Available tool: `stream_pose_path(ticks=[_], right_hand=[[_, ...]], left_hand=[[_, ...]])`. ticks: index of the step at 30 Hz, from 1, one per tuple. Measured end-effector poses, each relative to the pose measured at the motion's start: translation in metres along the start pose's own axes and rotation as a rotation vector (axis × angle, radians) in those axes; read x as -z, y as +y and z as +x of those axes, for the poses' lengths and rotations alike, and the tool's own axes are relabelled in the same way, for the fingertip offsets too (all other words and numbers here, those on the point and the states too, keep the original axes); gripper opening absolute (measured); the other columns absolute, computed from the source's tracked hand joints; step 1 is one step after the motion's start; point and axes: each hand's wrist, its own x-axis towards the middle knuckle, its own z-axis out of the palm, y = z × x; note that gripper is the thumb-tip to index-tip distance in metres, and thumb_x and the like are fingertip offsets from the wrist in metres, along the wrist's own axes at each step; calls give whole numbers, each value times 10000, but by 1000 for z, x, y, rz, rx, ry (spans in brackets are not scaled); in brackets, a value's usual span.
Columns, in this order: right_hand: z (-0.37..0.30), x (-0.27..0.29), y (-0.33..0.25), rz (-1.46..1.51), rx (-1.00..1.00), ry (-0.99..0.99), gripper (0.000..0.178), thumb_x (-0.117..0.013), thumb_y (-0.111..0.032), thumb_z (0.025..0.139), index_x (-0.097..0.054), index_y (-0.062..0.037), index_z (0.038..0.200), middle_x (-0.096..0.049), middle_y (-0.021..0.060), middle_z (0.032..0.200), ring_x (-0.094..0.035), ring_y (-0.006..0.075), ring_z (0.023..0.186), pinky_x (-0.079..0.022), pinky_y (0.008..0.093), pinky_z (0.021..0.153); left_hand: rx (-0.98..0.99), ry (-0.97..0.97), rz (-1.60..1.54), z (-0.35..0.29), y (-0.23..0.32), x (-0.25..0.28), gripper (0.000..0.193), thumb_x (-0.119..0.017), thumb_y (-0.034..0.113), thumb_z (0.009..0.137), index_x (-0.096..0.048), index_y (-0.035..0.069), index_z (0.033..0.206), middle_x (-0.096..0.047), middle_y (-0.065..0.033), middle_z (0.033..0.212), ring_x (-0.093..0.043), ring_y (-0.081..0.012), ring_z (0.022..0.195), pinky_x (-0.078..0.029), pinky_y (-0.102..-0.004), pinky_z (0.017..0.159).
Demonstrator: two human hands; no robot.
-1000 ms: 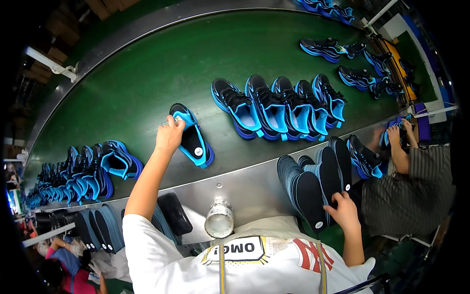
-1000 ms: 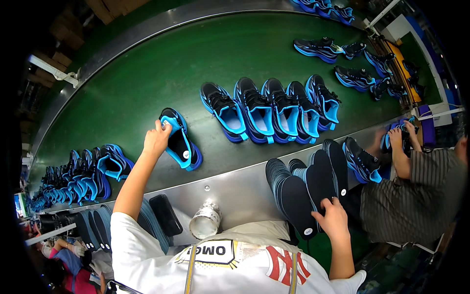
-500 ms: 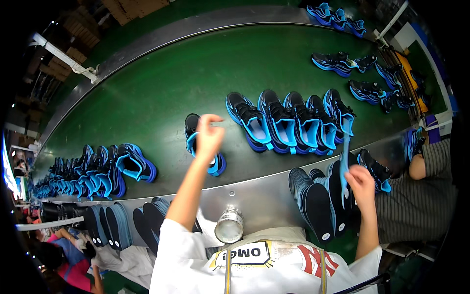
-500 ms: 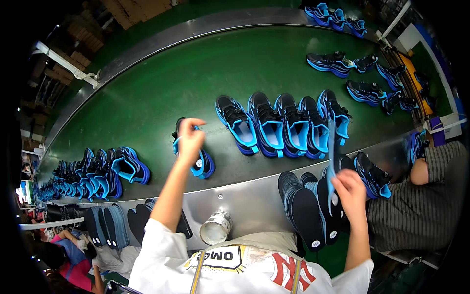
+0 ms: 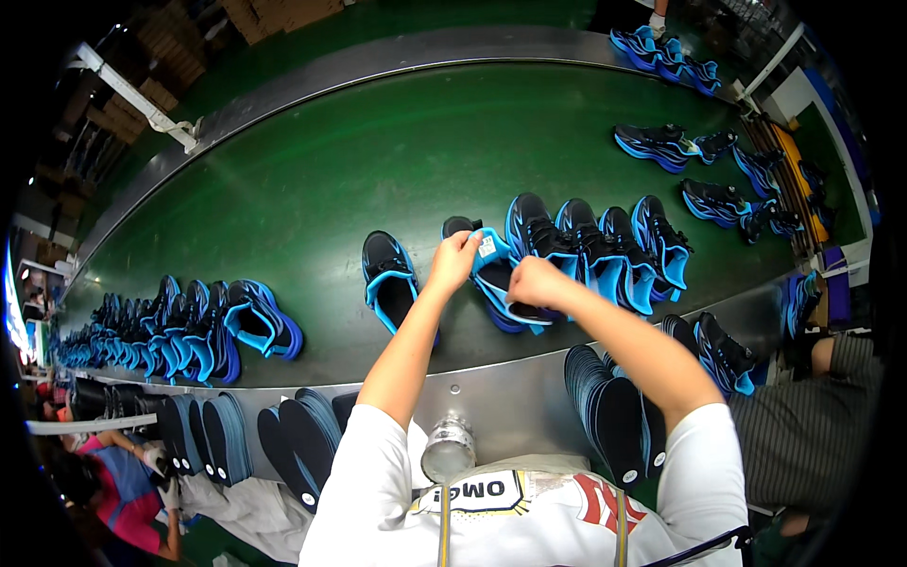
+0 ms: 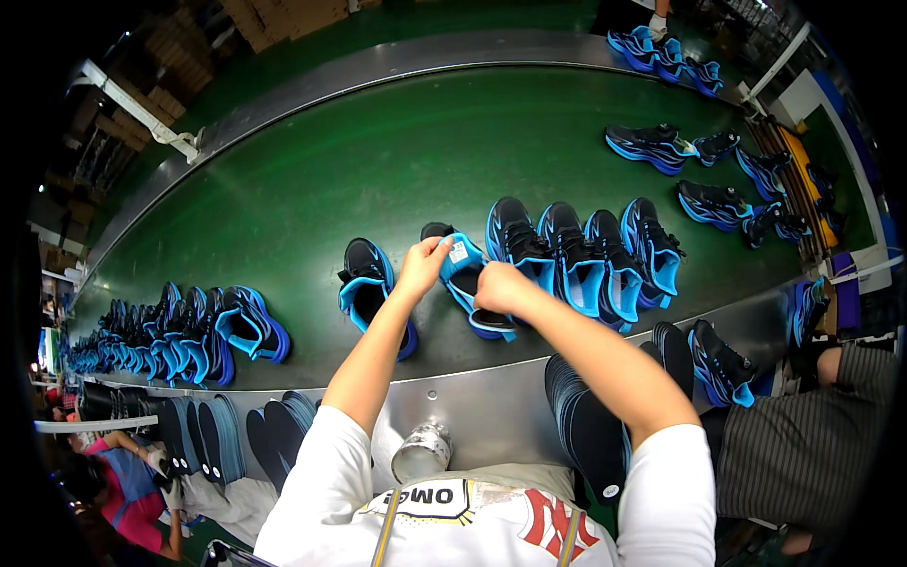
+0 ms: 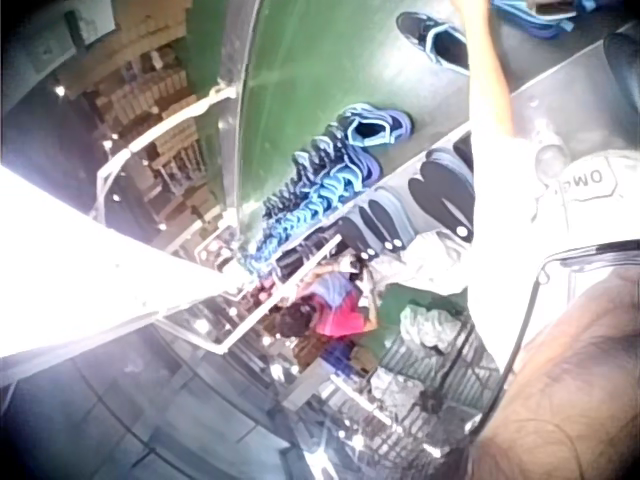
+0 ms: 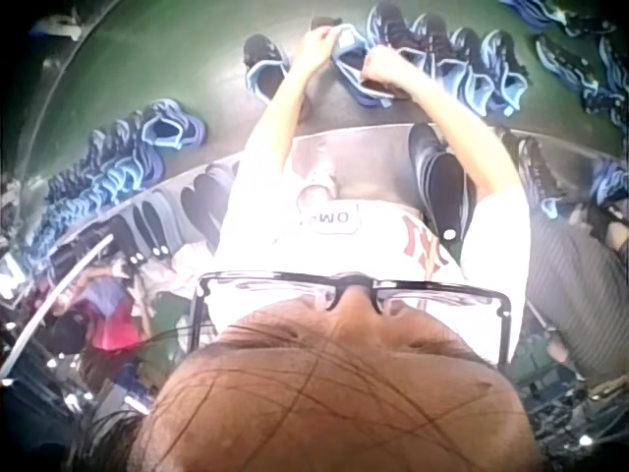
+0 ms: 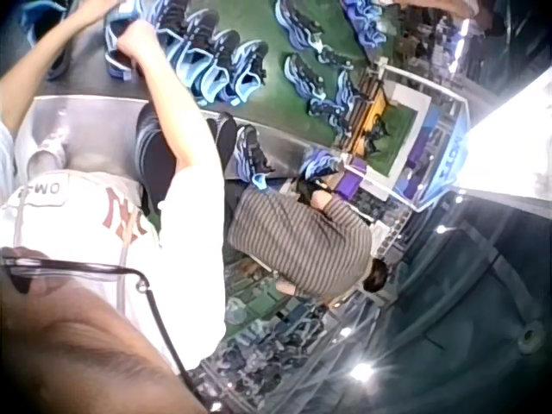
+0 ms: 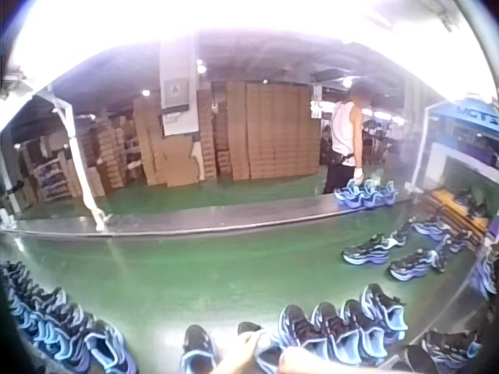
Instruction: The person inserts insoles into shoes on an assembly line, moves to a storage rack to retrieve a plastic bag of insoles, and then returns to the line to continue inserting them.
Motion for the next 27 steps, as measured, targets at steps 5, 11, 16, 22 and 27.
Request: stream_pose_path(ticks=[5,11,16,22,27], right_hand=[[2,-58,17,-487,255,332,145,-564,-113,686,-598,8,758,-498,219,882,-520,339,836,-446,378,708],[-30,-39,-9,-559,2,201,251,-595,-232,687,-584,-1,784,-533,196,839,-516,330,803,-443,375,703],[2,-44,24,-509,108,37,189,-550,-142,651,-600,-3,770,-552,184,815,-529,313,820,-456,396,692],[22,-65,27,-645,323,319,120,-501,-60,665,-591,3,713,-525,152,831,-532,263,793,-469,320,655],[39,-69,28,-770,283,247,135,-476,-104,711,-594,-39,723,-541,149,875,-537,235,790,-460,303,633]], left_hand=[[-13,-69,-54,-12,-3,6,332,-506,266,831,-554,-25,984,-580,-16,804,-494,-75,755,-403,-229,676],[-38,17,186,-26,14,4,422,-527,325,807,-530,-29,1038,-594,-79,873,-527,-131,815,-407,-253,738],[-84,90,28,-23,-3,2,369,-521,338,796,-569,11,960,-571,-84,679,-530,-133,640,-403,-262,591],[15,-31,-149,-20,-4,-1,306,-510,261,830,-561,-19,943,-560,11,773,-465,-51,740,-377,-198,656],[-17,28,-67,-26,-10,-3,276,-494,257,839,-552,-9,884,-538,6,716,-446,-47,692,-371,-201,615]])
